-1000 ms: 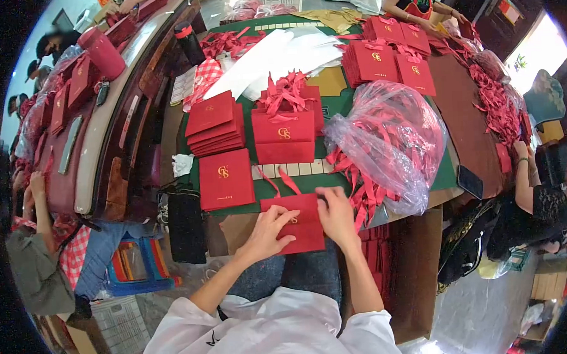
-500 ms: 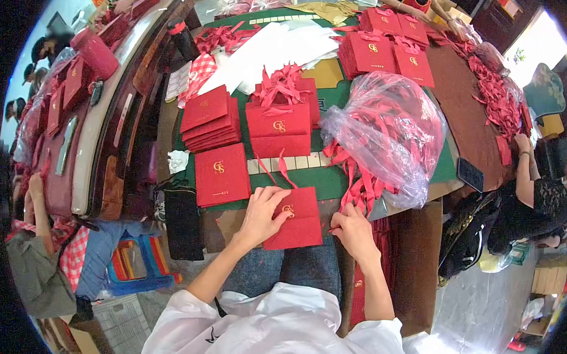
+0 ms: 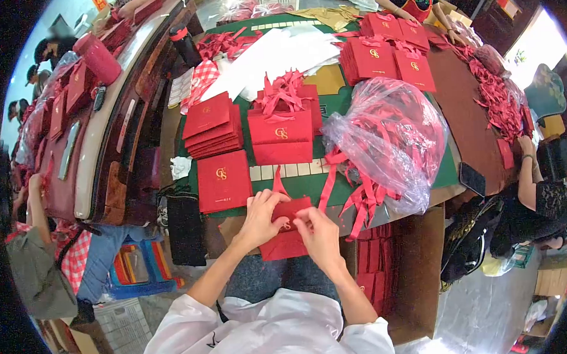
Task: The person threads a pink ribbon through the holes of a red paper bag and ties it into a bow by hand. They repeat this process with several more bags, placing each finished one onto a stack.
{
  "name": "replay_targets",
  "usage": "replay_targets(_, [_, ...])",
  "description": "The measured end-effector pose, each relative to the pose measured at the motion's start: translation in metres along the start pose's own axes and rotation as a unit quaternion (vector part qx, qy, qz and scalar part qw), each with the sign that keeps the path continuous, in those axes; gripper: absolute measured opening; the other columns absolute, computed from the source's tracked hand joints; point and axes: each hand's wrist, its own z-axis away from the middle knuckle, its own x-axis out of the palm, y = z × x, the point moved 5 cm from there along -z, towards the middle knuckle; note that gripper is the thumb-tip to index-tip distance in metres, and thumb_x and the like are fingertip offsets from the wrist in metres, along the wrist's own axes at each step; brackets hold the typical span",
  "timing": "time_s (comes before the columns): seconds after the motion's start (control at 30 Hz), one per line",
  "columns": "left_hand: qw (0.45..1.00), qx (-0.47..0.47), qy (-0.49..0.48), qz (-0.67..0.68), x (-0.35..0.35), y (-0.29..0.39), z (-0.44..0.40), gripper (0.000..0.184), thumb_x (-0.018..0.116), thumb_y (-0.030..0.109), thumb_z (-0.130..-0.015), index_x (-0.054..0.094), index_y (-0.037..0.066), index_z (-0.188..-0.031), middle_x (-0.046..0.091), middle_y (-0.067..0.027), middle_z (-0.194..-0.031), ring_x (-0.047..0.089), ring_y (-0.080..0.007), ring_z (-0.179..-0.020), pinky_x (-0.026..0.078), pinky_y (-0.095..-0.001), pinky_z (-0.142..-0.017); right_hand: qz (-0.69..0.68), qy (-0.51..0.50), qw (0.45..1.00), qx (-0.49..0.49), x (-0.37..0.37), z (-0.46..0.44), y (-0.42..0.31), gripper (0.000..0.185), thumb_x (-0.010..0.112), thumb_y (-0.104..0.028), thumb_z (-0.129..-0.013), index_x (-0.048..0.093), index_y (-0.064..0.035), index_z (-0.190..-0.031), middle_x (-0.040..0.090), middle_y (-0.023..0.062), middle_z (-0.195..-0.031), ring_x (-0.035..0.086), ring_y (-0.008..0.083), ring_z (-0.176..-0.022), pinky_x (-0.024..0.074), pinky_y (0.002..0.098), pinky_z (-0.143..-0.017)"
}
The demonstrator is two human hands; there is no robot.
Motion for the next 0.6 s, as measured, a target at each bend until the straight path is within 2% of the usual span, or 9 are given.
replay_targets(0.1, [0.999, -0.006, 0.001, 0.046, -0.001, 0.002, 0.001, 0.043, 0.077, 0.009, -0.071, 0.06, 0.01, -0.111, 0.064, -0.0085, -0.107, 0.056, -0.027, -0.101, 0.036, -0.0401, -0.088, 0.074, 0.078, 0.994, -0.005, 0.004, -0.009, 0.008, 0.007, 0.069, -0.004, -0.085, 0.065, 0.0003, -0.089, 0.067, 0.0116, -0.08, 0.066, 0.0184, -0.066, 0.052, 0.0315, -0.061])
replay_targets(0.23, [0.996, -0.025, 0.004, 0.085, 0.004, -0.001, 0.004, 0.04, 0.071, 0.004, -0.074, 0.06, 0.01, -0.112, 0.069, -0.0068, -0.101, 0.06, -0.026, -0.097, 0.035, -0.0402, -0.089, 0.07, 0.082, 0.994, 0.005, 0.007, -0.01, 0.01, 0.007, 0.07, -0.005, -0.084, 0.065, -0.0001, -0.087, 0.067, 0.0111, -0.078, 0.066, 0.0192, -0.065, 0.0519, 0.0321, -0.061])
replay_targets(0.3, [0.995, -0.026, 0.005, 0.095, 0.003, 0.002, 0.005, 0.039, 0.07, 0.003, -0.075, 0.06, 0.01, -0.112, 0.07, -0.0062, -0.1, 0.06, -0.0258, -0.096, 0.035, -0.0403, -0.089, 0.05, 0.079, 0.995, 0.023, 0.007, -0.01, 0.012, 0.008, 0.07, -0.006, -0.083, 0.063, -0.002, -0.086, 0.065, 0.0123, -0.077, 0.066, 0.0252, -0.067, 0.0521, 0.0376, -0.06])
replay_targets(0.33, [0.996, -0.027, 0.013, 0.088, 0.003, 0.004, 0.006, 0.038, 0.07, 0.003, -0.075, 0.061, 0.01, -0.111, 0.07, -0.0057, -0.1, 0.06, -0.0254, -0.096, 0.035, -0.04, -0.089, 0.05, 0.079, 0.995, 0.023, 0.008, -0.011, 0.012, 0.008, 0.07, -0.006, -0.083, 0.063, -0.002, -0.086, 0.065, 0.0123, -0.077, 0.066, 0.0252, -0.067, 0.0521, 0.0376, -0.06])
replay_targets(0.43, [0.997, -0.015, 0.047, 0.059, 0.003, 0.013, 0.008, 0.035, 0.069, 0.002, -0.075, 0.064, 0.01, -0.108, 0.071, -0.0049, -0.099, 0.06, -0.0248, -0.094, 0.036, -0.0397, -0.089, 0.087, 0.075, 0.993, 0.009, 0.011, -0.012, 0.01, 0.01, 0.07, -0.006, -0.083, 0.061, -0.0016, -0.085, 0.066, 0.0126, -0.077, 0.067, 0.0265, -0.067, 0.0525, 0.038, -0.06])
replay_targets(0.5, [0.997, -0.002, 0.072, 0.036, 0.002, 0.019, 0.01, 0.033, 0.068, 0.002, -0.075, 0.065, 0.011, -0.106, 0.071, -0.0046, -0.097, 0.059, -0.0247, -0.093, 0.036, -0.0396, -0.088, 0.154, 0.08, 0.984, -0.038, 0.012, -0.013, 0.003, 0.011, 0.07, -0.005, -0.083, 0.06, -0.0015, -0.086, 0.067, 0.0136, -0.079, 0.067, 0.028, -0.067, 0.0528, 0.0386, -0.06])
replay_targets(0.53, [0.996, 0.006, 0.083, 0.024, 0.0, 0.021, 0.01, 0.031, 0.068, 0.002, -0.075, 0.066, 0.011, -0.105, 0.071, -0.0046, -0.096, 0.059, -0.0249, -0.09, 0.036, -0.0396, -0.087, 0.154, 0.08, 0.984, -0.038, 0.011, -0.013, 0.002, 0.011, 0.07, -0.005, -0.083, 0.06, -0.0015, -0.086, 0.067, 0.0136, -0.079, 0.067, 0.028, -0.067, 0.0528, 0.0386, -0.06])
replay_targets(0.6, [0.995, 0.014, 0.095, 0.01, -0.003, 0.022, 0.01, 0.03, 0.068, 0.002, -0.075, 0.066, 0.011, -0.103, 0.071, -0.0046, -0.095, 0.059, -0.0251, -0.088, 0.037, -0.0396, -0.086, 0.049, 0.065, 0.997, 0.0, 0.01, -0.014, 0.003, 0.012, 0.07, -0.004, -0.083, 0.06, -0.0023, -0.089, 0.067, 0.0143, -0.081, 0.068, 0.0289, -0.069, 0.0536, 0.0391, -0.062])
